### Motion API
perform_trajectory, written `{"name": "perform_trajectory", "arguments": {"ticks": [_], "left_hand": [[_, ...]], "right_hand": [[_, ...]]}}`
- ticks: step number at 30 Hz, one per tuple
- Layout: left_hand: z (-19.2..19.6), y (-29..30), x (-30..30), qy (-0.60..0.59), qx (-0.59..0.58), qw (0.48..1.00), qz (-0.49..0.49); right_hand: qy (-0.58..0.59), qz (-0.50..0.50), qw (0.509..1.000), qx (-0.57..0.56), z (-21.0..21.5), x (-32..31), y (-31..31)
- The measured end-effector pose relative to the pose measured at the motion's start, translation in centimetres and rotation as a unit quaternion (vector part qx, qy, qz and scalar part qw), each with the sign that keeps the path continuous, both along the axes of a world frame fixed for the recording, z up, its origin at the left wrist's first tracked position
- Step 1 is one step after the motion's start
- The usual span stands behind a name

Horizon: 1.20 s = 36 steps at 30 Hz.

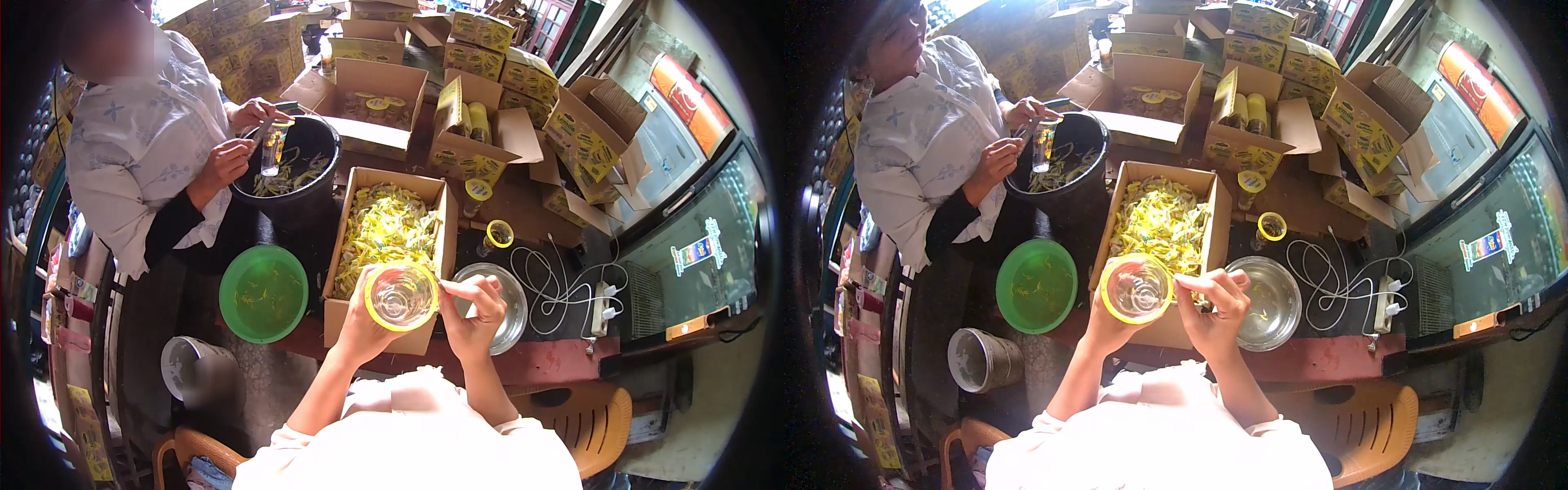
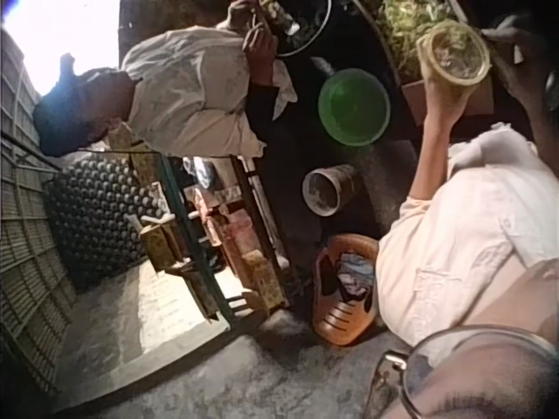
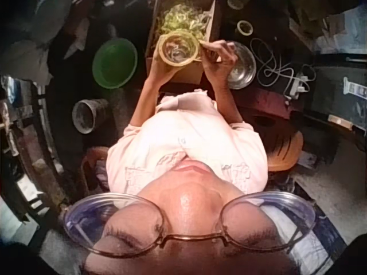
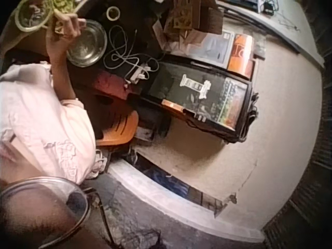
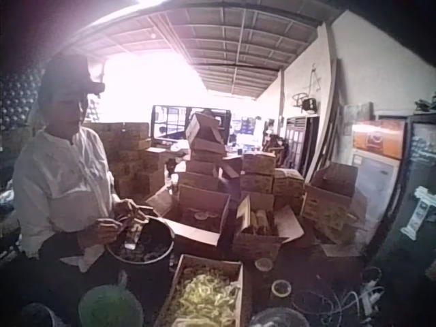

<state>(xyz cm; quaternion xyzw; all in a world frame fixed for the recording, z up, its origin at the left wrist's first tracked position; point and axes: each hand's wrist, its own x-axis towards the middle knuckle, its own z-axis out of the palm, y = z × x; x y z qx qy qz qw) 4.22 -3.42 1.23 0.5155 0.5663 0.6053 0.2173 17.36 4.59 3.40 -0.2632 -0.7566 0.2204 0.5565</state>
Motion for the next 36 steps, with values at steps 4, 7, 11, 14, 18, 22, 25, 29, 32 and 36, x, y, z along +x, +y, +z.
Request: {"name": "perform_trajectory", "arguments": {"ticks": [4, 7, 11, 14, 18, 22, 25, 29, 32, 36], "left_hand": [[-0.2, 0.1, -0.3, 0.041, -0.005, 0.999, -0.002], [0.3, 0.3, -0.2, -0.007, -0.026, 0.999, -0.041], [0.0, 0.7, -0.7, 0.040, -0.031, 0.998, -0.049], [0.0, 1.4, -0.9, 0.051, -0.022, 0.996, -0.071], [-0.3, 2.6, -1.2, 0.021, -0.006, 0.997, -0.067], [-0.6, 4.0, -1.9, 0.036, 0.001, 0.998, -0.047], [-1.2, 4.7, -2.6, -0.005, -0.031, 0.999, -0.025], [-1.6, 5.3, -3.3, -0.046, -0.030, 0.998, -0.037], [-2.1, 5.4, -3.5, -0.074, -0.019, 0.995, -0.058], [-2.3, 5.4, -3.6, -0.119, 0.031, 0.989, -0.078]], "right_hand": [[-0.006, -0.007, 1.000, 0.019, 0.1, -0.1, 0.2], [-0.002, -0.010, 1.000, 0.015, 0.1, -0.2, 0.6], [-0.016, 0.005, 1.000, 0.013, 0.2, -0.3, 1.3], [-0.028, 0.004, 1.000, 0.005, 0.0, -0.4, 2.2], [0.000, -0.008, 0.999, -0.040, -0.3, -0.2, 3.1], [-0.006, -0.029, 0.999, -0.026, -0.3, 0.7, 4.7], [0.031, -0.092, 0.992, -0.077, -1.6, 3.4, 7.0], [0.082, -0.109, 0.972, -0.189, -2.5, 5.1, 7.8], [0.071, -0.059, 0.988, -0.125, -1.7, 2.9, 6.7], [0.050, -0.037, 0.995, -0.083, -1.3, -0.3, 4.8]]}}
